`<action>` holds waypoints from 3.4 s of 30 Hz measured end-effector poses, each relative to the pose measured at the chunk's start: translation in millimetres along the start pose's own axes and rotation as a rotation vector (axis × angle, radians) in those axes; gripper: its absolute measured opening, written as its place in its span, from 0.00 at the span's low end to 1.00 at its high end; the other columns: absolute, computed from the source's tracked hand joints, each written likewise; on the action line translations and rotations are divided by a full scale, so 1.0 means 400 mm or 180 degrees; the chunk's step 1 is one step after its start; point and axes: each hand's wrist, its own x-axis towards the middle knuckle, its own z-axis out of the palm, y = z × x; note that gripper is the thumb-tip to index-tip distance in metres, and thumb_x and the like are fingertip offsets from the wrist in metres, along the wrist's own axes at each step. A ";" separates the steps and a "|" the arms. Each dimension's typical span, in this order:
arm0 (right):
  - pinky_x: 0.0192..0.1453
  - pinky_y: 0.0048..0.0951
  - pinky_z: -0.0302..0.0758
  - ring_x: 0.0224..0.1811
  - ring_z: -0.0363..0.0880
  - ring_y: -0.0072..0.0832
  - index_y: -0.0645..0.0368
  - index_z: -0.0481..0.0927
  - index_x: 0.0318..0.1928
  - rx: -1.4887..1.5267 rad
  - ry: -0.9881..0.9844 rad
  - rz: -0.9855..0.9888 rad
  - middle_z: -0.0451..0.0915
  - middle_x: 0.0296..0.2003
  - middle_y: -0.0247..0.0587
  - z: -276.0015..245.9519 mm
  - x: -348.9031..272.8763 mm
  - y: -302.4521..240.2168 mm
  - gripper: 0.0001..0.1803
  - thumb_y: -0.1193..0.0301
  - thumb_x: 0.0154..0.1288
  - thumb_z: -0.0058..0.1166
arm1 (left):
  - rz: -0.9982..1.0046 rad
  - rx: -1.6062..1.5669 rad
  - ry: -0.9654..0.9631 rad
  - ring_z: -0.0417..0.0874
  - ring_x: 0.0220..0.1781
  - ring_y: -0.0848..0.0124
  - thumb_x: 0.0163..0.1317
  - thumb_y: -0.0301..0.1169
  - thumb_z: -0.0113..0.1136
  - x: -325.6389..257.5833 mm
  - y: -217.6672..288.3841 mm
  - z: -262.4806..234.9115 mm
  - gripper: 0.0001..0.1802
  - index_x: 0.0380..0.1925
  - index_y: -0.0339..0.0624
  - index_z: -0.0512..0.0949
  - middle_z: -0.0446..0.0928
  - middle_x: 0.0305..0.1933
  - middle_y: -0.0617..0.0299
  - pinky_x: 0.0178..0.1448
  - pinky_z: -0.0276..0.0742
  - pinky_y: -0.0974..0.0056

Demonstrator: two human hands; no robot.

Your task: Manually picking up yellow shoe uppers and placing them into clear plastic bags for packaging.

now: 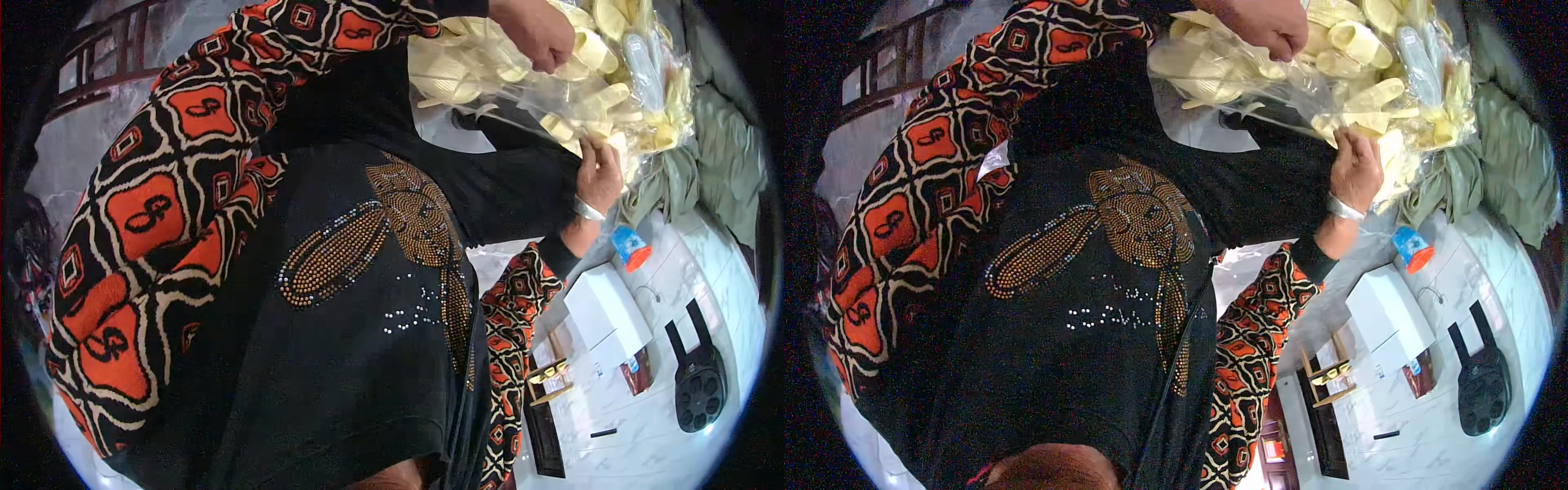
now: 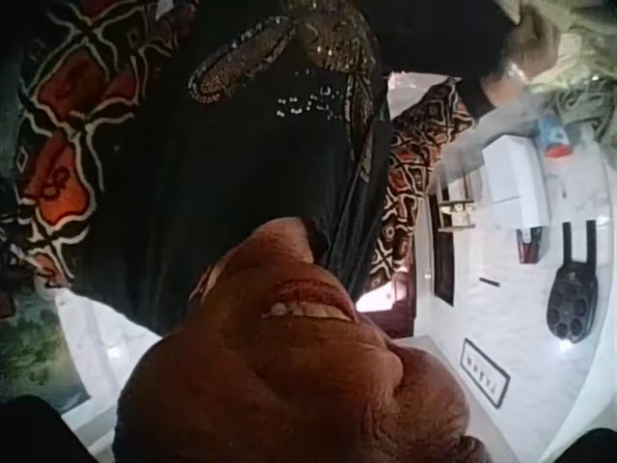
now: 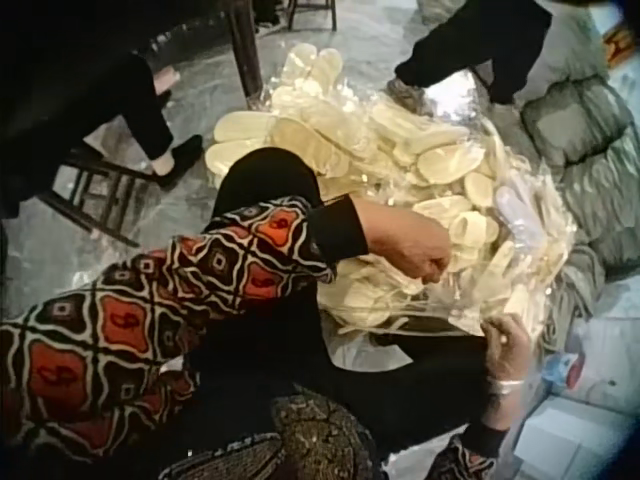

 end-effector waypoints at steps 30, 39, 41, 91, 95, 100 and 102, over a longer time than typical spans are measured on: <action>0.30 0.20 0.70 0.23 0.72 0.22 0.52 0.66 0.55 0.0423 0.0347 0.0573 0.75 0.25 0.40 0.006 -0.047 -0.016 0.26 0.77 0.54 0.53 | -0.0839 -0.0395 0.1915 0.74 0.24 0.71 0.49 0.35 0.61 -0.025 -0.028 -0.121 0.12 0.19 0.37 0.76 0.74 0.19 0.60 0.30 0.70 0.66; 0.58 0.37 0.59 0.57 0.60 0.44 0.66 0.51 0.60 -0.0290 0.0512 -0.0526 0.63 0.53 0.55 -0.065 0.002 -0.093 0.50 0.66 0.38 0.67 | -0.0106 -0.0626 0.1534 0.74 0.26 0.79 0.48 0.28 0.62 0.054 -0.016 -0.003 0.06 0.22 0.38 0.75 0.75 0.22 0.66 0.34 0.70 0.72; 0.60 0.37 0.57 0.57 0.59 0.46 0.70 0.49 0.59 -0.0261 0.0490 -0.0486 0.61 0.53 0.57 -0.063 0.023 -0.112 0.54 0.63 0.35 0.69 | -0.0057 -0.0673 0.1451 0.74 0.26 0.77 0.47 0.28 0.62 0.064 0.013 0.010 0.06 0.22 0.38 0.75 0.75 0.22 0.65 0.34 0.70 0.72; 0.20 0.14 0.62 0.16 0.65 0.15 0.65 0.75 0.30 0.1958 0.2387 0.0817 0.73 0.19 0.35 -0.129 -0.040 -0.025 0.05 0.75 0.57 0.53 | -0.1894 -0.2737 0.4325 0.68 0.17 0.81 0.51 0.38 0.60 -0.009 -0.270 -0.001 0.13 0.21 0.40 0.72 0.67 0.17 0.71 0.20 0.66 0.74; 0.18 0.13 0.60 0.15 0.64 0.15 0.64 0.75 0.29 0.1944 0.2637 0.1016 0.73 0.19 0.35 -0.158 -0.052 0.004 0.05 0.74 0.57 0.53 | -0.1909 -0.2342 0.5070 0.70 0.17 0.80 0.51 0.39 0.60 -0.035 -0.323 -0.013 0.14 0.20 0.39 0.72 0.69 0.15 0.68 0.20 0.67 0.72; 0.19 0.13 0.61 0.16 0.65 0.15 0.65 0.75 0.31 0.1849 0.2225 0.0791 0.73 0.20 0.35 -0.155 -0.070 0.015 0.05 0.75 0.57 0.52 | -0.1109 -0.0927 0.4062 0.75 0.30 0.78 0.48 0.45 0.63 0.023 -0.217 -0.047 0.18 0.27 0.41 0.77 0.76 0.27 0.65 0.37 0.71 0.72; 0.19 0.13 0.62 0.17 0.66 0.15 0.65 0.75 0.31 0.1880 0.2165 0.0772 0.73 0.20 0.35 -0.147 -0.070 0.004 0.04 0.76 0.57 0.52 | -0.0724 -0.0702 0.3477 0.76 0.33 0.77 0.48 0.44 0.63 0.064 -0.115 -0.066 0.18 0.28 0.41 0.77 0.77 0.29 0.64 0.39 0.71 0.72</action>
